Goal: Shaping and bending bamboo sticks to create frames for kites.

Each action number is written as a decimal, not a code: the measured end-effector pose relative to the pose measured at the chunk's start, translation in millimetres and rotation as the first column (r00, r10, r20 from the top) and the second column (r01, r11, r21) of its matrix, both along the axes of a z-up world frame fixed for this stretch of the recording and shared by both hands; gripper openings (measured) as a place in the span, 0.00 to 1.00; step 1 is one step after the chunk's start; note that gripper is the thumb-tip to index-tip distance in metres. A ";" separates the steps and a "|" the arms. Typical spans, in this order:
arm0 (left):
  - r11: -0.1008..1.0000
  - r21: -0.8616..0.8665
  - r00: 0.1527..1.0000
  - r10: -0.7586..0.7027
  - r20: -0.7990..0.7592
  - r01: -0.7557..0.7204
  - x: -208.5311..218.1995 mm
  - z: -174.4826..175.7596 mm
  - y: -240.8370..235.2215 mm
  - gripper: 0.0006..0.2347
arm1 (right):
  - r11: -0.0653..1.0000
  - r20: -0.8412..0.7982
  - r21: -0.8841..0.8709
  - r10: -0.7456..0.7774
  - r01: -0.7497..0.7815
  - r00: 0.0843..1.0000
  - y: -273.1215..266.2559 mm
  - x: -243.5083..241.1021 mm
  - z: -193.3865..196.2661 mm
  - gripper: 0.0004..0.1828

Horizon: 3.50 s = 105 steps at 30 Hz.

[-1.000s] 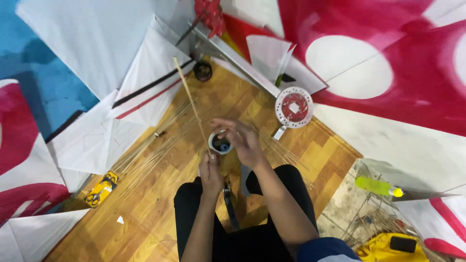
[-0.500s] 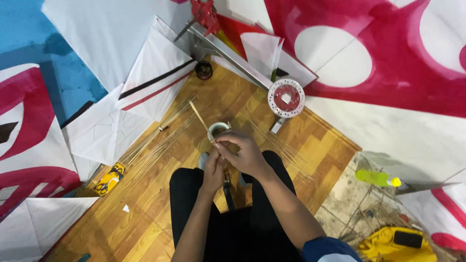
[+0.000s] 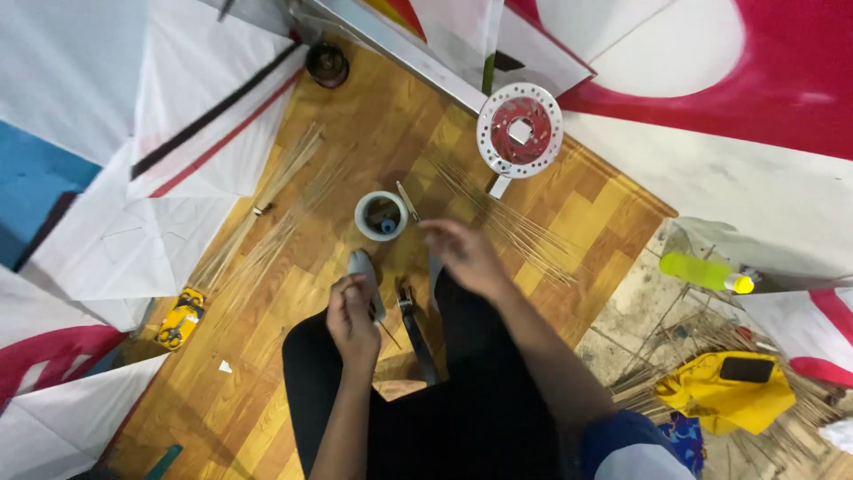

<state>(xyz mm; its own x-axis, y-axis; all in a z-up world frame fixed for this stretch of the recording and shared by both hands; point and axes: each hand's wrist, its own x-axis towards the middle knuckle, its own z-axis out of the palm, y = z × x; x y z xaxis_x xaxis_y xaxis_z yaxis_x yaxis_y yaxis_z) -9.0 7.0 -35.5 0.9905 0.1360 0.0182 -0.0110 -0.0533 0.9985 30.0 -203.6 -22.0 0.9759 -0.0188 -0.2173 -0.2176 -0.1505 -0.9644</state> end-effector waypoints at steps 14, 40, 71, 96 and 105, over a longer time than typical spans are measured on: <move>0.981 0.030 0.884 0.184 -0.429 -0.190 9.5 26.8 7.5 0.13 | 0.854 -0.655 -0.487 -0.219 -0.183 0.723 -124.6 -68.1 -390.2 0.16; 0.957 -0.270 0.904 -0.209 -0.373 0.110 -35.7 -18.7 42.5 0.18 | 0.559 -0.672 -0.664 -0.153 -0.497 0.725 -129.5 -28.6 -443.6 0.13; 0.962 -0.240 0.985 0.151 0.078 -0.128 17.5 94.9 -43.7 0.09 | 0.750 0.353 -0.560 -0.169 0.352 0.920 -155.2 -88.4 -99.0 0.21; 0.871 -0.486 0.905 0.155 0.397 0.064 -102.0 249.6 -41.6 0.10 | 0.816 0.683 -0.534 0.571 -0.222 0.455 -23.6 -125.8 313.2 0.20; 0.858 -0.503 0.885 0.148 0.441 0.107 -141.0 267.3 -44.6 0.08 | 0.802 0.675 -0.569 0.580 -0.178 0.456 -17.6 -157.3 343.3 0.18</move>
